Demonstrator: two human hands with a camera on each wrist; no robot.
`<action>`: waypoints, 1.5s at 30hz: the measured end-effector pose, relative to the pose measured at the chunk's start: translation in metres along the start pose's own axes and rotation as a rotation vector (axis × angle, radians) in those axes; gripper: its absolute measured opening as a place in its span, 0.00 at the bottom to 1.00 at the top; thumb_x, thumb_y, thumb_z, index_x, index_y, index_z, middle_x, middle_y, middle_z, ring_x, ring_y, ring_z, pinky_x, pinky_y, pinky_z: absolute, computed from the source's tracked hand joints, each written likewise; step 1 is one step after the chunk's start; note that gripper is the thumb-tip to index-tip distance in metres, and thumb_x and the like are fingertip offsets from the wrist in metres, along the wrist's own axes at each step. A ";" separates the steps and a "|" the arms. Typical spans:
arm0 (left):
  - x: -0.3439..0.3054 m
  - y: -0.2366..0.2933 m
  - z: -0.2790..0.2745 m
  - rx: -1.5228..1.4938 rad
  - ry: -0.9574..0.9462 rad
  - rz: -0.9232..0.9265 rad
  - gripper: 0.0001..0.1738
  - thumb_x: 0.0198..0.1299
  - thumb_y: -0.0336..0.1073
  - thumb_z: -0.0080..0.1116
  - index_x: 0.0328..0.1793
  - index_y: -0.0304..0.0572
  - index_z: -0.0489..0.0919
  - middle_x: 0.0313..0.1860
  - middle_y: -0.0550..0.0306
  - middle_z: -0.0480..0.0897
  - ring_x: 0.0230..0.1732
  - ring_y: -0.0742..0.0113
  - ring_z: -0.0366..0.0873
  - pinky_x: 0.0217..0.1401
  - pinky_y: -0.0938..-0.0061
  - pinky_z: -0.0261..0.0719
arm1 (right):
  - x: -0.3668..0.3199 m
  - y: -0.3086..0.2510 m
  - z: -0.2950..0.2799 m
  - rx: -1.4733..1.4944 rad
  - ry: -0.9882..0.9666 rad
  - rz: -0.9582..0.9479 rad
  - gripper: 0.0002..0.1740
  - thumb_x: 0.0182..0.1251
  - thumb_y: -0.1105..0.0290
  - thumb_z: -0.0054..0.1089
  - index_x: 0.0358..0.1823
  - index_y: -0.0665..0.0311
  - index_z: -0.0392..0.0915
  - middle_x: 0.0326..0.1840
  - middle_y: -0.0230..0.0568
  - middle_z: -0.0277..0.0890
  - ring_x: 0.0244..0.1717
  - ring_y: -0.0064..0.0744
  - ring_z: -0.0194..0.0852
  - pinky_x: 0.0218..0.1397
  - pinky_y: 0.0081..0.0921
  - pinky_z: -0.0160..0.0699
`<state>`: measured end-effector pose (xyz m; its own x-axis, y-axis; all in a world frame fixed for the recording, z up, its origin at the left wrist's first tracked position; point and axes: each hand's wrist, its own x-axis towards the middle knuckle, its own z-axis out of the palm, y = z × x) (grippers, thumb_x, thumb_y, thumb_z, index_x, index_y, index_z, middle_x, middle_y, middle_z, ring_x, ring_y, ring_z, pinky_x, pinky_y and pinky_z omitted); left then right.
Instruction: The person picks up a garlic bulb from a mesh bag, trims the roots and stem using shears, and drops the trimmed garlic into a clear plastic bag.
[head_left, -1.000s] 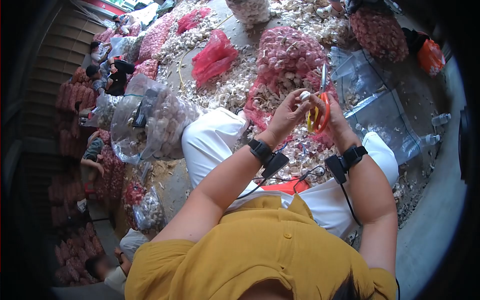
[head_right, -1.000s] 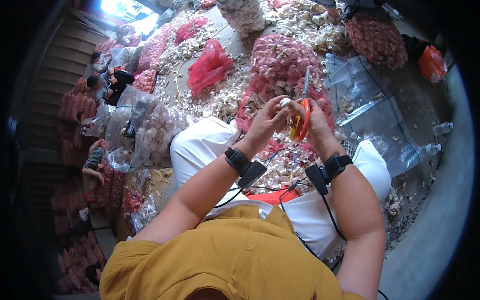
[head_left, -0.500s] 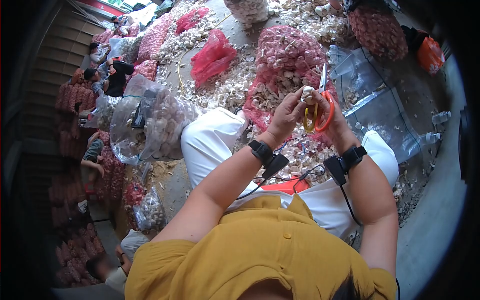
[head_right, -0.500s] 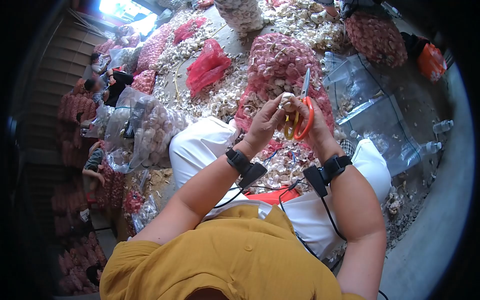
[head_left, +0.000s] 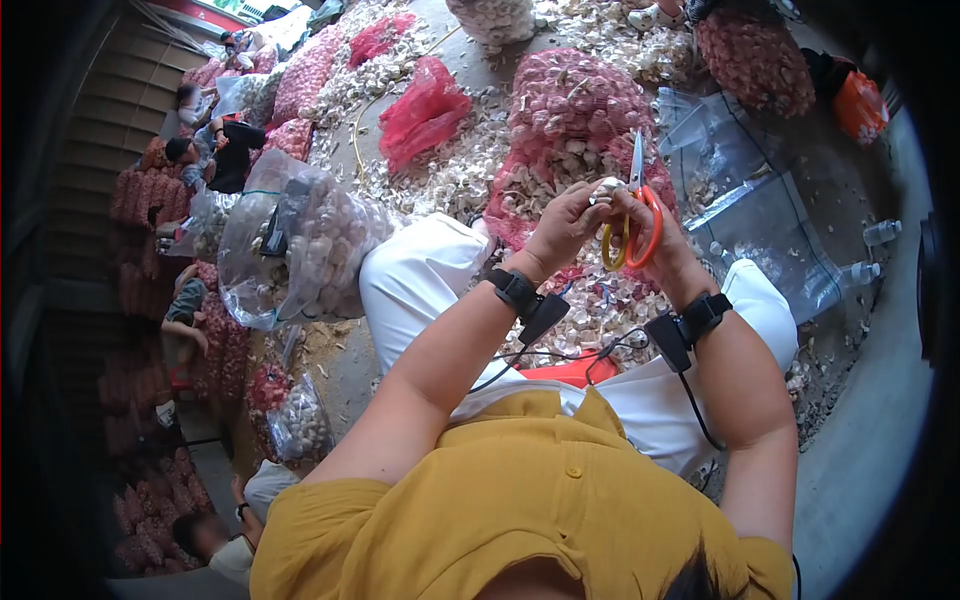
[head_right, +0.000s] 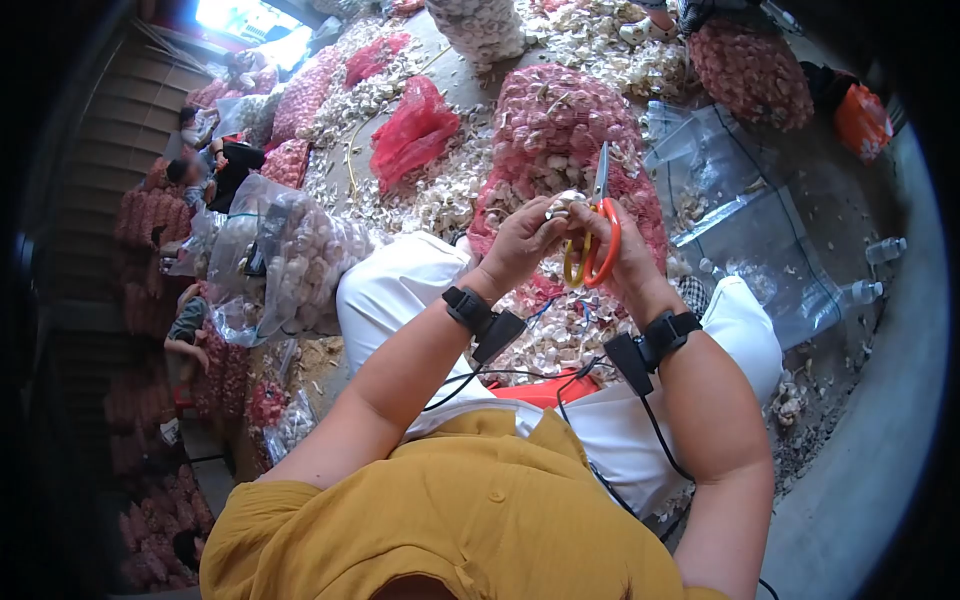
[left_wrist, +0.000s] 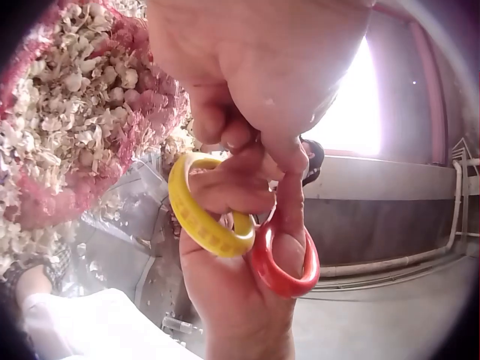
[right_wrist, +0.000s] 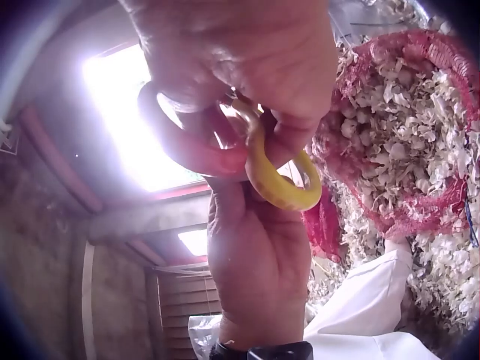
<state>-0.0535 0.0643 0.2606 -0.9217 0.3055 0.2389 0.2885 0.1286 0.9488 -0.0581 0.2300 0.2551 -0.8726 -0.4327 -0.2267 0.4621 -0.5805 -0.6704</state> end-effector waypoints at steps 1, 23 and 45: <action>-0.001 0.004 -0.002 0.014 -0.028 -0.062 0.15 0.67 0.38 0.51 0.53 0.36 0.77 0.43 0.63 0.71 0.38 0.78 0.70 0.36 0.84 0.70 | -0.001 0.000 0.002 -0.001 -0.001 0.001 0.12 0.67 0.62 0.57 0.46 0.60 0.72 0.35 0.32 0.76 0.31 0.21 0.74 0.27 0.20 0.73; -0.004 0.003 -0.007 -0.456 0.002 -0.370 0.29 0.62 0.33 0.58 0.68 0.42 0.62 0.49 0.60 0.78 0.45 0.76 0.77 0.43 0.82 0.74 | 0.007 0.001 0.002 -0.148 0.155 0.053 0.20 0.62 0.55 0.63 0.45 0.58 0.68 0.27 0.33 0.74 0.20 0.19 0.68 0.21 0.18 0.69; -0.059 0.131 -0.181 -0.219 0.532 -0.137 0.16 0.57 0.25 0.59 0.50 0.47 0.73 0.28 0.70 0.71 0.19 0.87 0.61 0.16 0.90 0.57 | 0.023 0.018 -0.034 -0.323 0.265 0.061 0.23 0.61 0.50 0.63 0.43 0.56 0.64 0.22 0.31 0.67 0.17 0.18 0.64 0.18 0.17 0.67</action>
<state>-0.0082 -0.1080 0.4080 -0.9664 -0.2224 0.1287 0.1499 -0.0813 0.9854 -0.0757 0.2331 0.2134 -0.8751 -0.2432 -0.4184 0.4776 -0.2950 -0.8276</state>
